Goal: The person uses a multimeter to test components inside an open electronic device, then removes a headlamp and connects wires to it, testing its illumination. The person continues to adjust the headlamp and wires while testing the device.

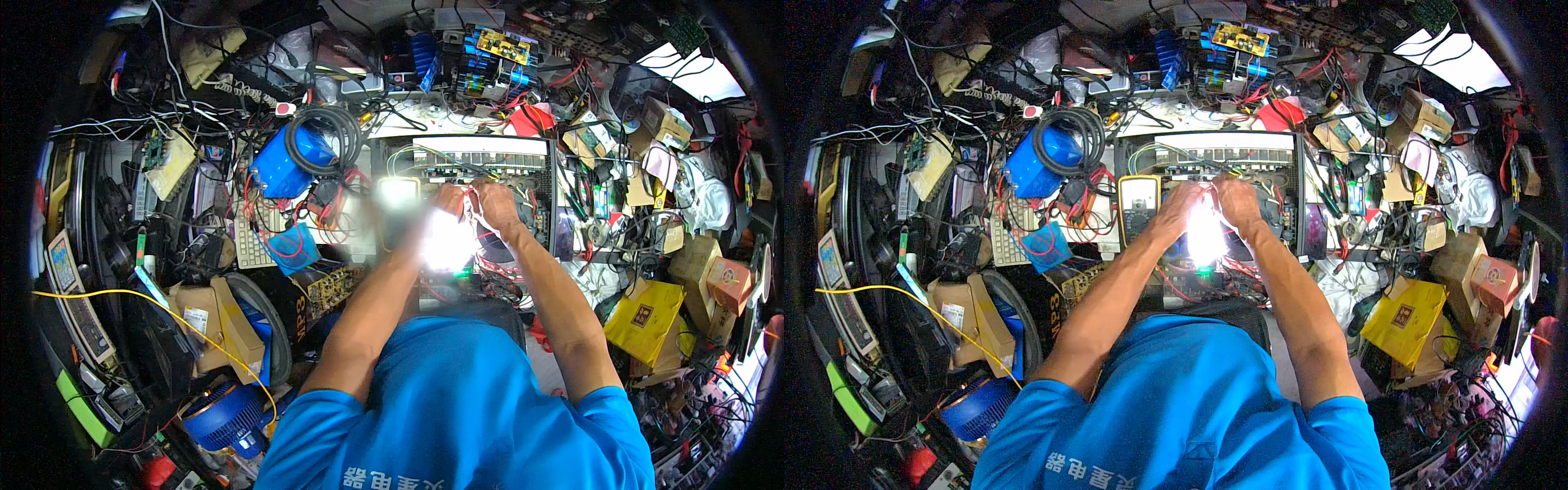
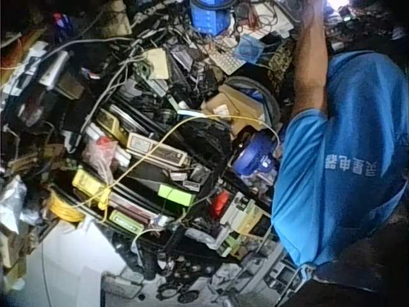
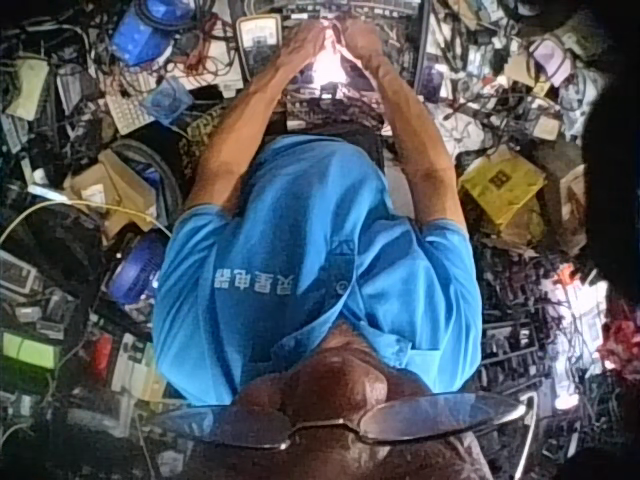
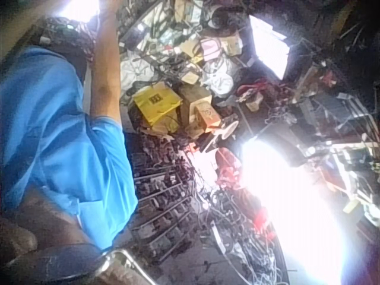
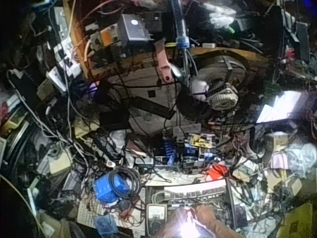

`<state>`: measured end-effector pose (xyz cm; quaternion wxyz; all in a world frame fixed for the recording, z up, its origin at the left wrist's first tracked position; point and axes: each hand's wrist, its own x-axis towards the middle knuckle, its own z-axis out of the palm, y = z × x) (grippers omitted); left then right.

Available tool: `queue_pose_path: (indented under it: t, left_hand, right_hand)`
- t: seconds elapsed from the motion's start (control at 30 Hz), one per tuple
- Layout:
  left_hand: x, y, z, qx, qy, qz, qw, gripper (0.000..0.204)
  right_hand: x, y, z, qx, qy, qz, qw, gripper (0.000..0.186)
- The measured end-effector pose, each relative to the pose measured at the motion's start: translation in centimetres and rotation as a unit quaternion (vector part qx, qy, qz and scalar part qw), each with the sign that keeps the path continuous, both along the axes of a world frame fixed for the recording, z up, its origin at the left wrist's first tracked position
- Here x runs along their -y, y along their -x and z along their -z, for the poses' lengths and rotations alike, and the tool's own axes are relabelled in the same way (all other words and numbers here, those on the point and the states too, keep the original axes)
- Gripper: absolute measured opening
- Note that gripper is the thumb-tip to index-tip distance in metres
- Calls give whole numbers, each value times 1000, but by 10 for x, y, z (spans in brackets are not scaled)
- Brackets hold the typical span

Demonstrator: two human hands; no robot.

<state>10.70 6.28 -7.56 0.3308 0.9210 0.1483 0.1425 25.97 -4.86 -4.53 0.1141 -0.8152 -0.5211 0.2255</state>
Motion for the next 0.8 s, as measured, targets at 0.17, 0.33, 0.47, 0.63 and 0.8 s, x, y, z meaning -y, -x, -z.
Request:
queue_pose_path:
  t: [0.17,0.33,0.47,0.63,0.8]
  left_hand:
    - [3,1,1,42,-1,-23,999,30]
    - [-4,0,23,19,-6,-12,1000,28]
    - [-7,2,43,16,-58,-8,998,25]
    - [0,9,35,65,-28,2,998,22]
    - [1,12,13,-53,20,15,998,22]
  right_hand:
    - [1,2,-1,4,-12,16,1000,21]
    - [2,2,4,15,-28,15,999,23]
    - [2,-1,7,18,-38,-3,999,24]
    - [2,0,6,15,-31,3,999,25]
    - [1,2,7,14,-29,17,999,24]
